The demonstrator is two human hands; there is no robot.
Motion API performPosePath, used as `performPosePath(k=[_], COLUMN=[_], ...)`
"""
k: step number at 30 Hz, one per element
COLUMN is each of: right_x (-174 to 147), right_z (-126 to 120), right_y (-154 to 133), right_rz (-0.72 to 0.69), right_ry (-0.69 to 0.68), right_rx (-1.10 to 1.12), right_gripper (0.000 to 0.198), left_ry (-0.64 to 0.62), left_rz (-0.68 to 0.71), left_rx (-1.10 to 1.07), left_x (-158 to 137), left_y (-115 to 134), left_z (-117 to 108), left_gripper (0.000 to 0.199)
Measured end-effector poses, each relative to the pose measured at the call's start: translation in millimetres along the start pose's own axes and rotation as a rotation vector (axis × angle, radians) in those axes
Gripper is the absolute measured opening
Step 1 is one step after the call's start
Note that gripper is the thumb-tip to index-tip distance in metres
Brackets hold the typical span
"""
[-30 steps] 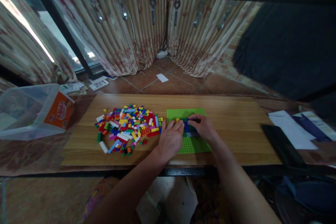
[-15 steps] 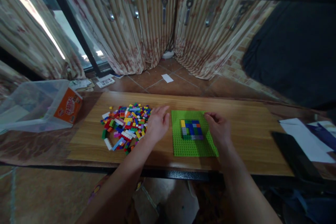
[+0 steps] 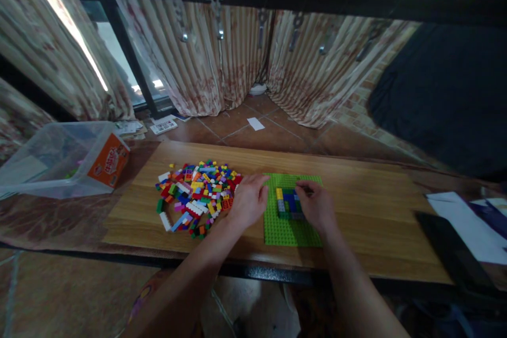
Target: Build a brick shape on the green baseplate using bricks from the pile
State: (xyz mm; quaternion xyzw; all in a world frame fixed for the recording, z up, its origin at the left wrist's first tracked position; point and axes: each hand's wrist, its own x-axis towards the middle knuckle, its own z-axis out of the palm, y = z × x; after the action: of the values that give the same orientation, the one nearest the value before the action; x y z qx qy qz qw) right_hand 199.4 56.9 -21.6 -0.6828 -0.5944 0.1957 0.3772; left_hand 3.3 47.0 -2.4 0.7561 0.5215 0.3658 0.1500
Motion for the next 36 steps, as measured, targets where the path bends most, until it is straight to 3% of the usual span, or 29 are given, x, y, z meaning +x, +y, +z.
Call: performPosePath(k=[5,19,21,24,27,31,33,36], right_x=[-2,2,4,2,-13,-34,-35,-27], right_z=[8,-2,-20,-74,-145,-214,-228,-233], right_y=[-3,-10,-5,24,75,139,158,173], right_rz=[-0.115,-0.081,-0.072,0.013,0.226,0.629,0.718,0.745], right_ry=[0.023,0.002,0.058,0.268,0.476,0.41,0.306,0.163], right_rx=[-0.107,-0.067,-0.031,-0.023,-0.299,-0.631,-0.684,-0.695], right_gripper=[0.022,0.02,0.023,0.034,0.051,0.083,0.095,0.101], left_ry=[-0.112,-0.328,-0.334,-0.331,-0.317,-0.284,-0.272,-0.26], left_rz=[0.13,0.289,0.283,0.29,0.314,0.363,0.374,0.391], left_rx=[0.016,0.12,0.132,0.14,0.154,0.163,0.168,0.178], left_x=[-11,-22,-22,-20,-18,-15,-14,-13], left_y=[12,23,21,19,15,10,8,5], left_z=[16,32,33,35,38,40,41,42], left_gripper=[0.028,0.057,0.053,0.047,0.042,0.037,0.036,0.037])
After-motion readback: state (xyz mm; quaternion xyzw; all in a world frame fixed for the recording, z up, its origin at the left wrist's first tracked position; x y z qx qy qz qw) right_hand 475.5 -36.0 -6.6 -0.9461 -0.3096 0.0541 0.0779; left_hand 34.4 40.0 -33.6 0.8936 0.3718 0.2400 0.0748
